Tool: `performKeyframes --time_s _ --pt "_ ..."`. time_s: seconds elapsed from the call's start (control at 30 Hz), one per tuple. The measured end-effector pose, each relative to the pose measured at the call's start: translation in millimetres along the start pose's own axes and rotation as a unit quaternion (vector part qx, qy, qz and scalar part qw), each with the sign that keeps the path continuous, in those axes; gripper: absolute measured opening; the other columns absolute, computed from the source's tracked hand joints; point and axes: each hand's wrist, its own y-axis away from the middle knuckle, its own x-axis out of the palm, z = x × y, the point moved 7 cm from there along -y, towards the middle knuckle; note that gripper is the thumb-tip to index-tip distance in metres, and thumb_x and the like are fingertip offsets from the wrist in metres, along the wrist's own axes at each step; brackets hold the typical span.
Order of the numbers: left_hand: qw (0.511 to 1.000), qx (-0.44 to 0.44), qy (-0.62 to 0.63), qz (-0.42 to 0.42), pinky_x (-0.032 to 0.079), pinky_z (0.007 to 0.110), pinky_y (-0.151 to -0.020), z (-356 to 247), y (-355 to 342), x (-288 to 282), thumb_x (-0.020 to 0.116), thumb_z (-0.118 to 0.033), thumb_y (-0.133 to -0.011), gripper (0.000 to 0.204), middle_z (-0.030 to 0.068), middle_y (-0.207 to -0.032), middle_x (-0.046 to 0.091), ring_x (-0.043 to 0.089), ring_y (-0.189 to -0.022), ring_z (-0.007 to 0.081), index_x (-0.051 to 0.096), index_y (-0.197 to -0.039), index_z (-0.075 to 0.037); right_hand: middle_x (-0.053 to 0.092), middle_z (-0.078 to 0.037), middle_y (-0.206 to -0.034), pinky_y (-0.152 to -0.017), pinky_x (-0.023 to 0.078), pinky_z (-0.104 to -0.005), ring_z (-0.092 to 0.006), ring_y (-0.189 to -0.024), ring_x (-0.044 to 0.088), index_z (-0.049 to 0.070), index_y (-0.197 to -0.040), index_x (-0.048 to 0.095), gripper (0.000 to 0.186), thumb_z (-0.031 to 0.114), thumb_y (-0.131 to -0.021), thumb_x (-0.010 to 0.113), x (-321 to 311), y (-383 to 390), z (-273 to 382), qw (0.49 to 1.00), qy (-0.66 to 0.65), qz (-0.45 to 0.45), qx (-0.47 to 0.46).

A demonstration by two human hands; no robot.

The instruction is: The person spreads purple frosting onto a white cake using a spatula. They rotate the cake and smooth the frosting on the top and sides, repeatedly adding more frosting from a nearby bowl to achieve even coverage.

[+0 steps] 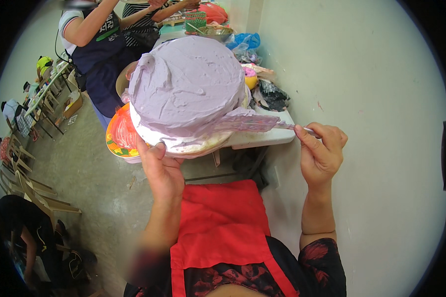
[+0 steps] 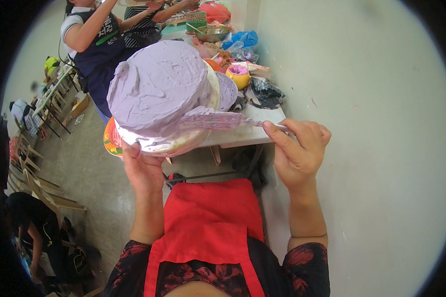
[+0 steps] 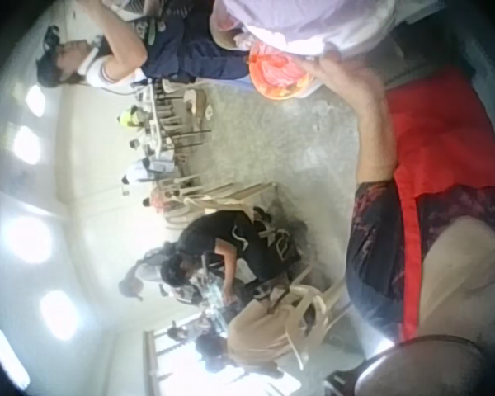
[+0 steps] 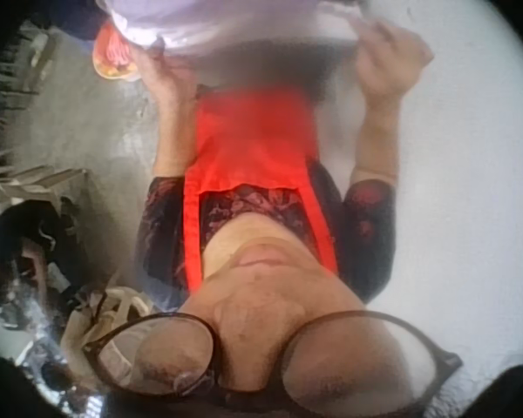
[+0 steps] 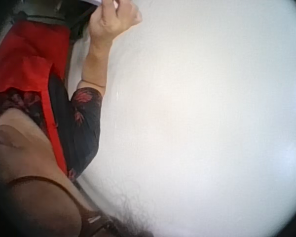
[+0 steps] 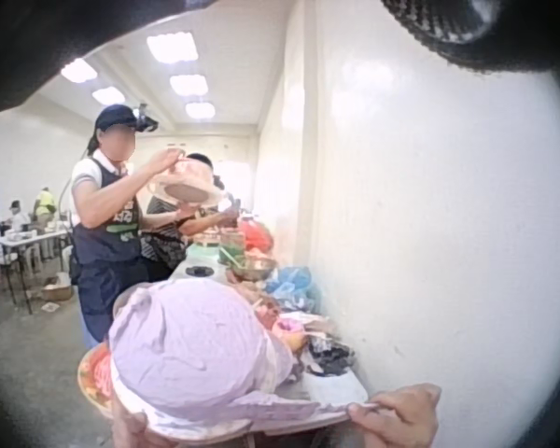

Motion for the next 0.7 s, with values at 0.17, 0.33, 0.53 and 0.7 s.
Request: performKeyframes --time_s 0.17,0.33,0.53,0.7 --pt "0.999 -0.024 -0.02 0.018 0.052 0.042 -0.087 -1.9 -1.1 -4.2 0.044 -0.018 -0.081 0.072 0.009 -0.141 0.039 0.05 -0.121 0.0256 0.02 -0.148 -0.012 0.061 0.001 -0.084 -0.08 0.032 -0.0311 -0.016 -0.075 0.053 0.017 -0.095 0.076 0.04 -0.003 -0.061 0.068 -2.2 -2.2 -0.8 1.0 0.005 0.002 -0.01" --pt "0.999 -0.043 -0.001 0.018 0.053 0.042 -0.086 -2.6 -1.2 -8.5 0.045 -0.021 -0.08 0.071 0.0084 -0.142 0.039 0.05 -0.122 0.026 0.022 -0.148 -0.013 0.061 0.001 -0.084 -0.079 0.032 -0.031 -0.016 -0.074 0.053 0.017 -0.095 0.076 0.041 -0.003 -0.061 0.068 -5.7 -5.9 2.3 1.0 0.009 0.003 -0.019" --pt "0.998 -0.061 -0.001 0.031 0.052 0.043 -0.088 -1.7 -2.0 -10.2 0.046 -0.023 -0.08 0.072 0.009 -0.144 0.037 0.048 -0.124 0.0273 0.023 -0.148 -0.012 0.061 0.001 -0.085 -0.078 0.031 -0.0307 -0.0158 -0.074 0.052 0.018 -0.096 0.076 0.041 -0.003 -0.061 0.068 -10.0 -6.9 1.8 1.0 0.012 0.004 -0.026" --pt "0.996 -0.08 0.002 0.029 0.051 0.048 -0.089 0.3 -3.4 -15.7 0.045 -0.028 -0.083 0.066 0.0122 -0.14 0.043 0.051 -0.123 0.0311 0.029 -0.143 -0.005 0.06 0.001 -0.084 -0.078 0.031 -0.031 -0.0159 -0.073 0.051 0.019 -0.096 0.076 0.041 -0.003 -0.061 0.069 -10.8 -8.7 3.7 0.999 0.018 0.009 -0.036"
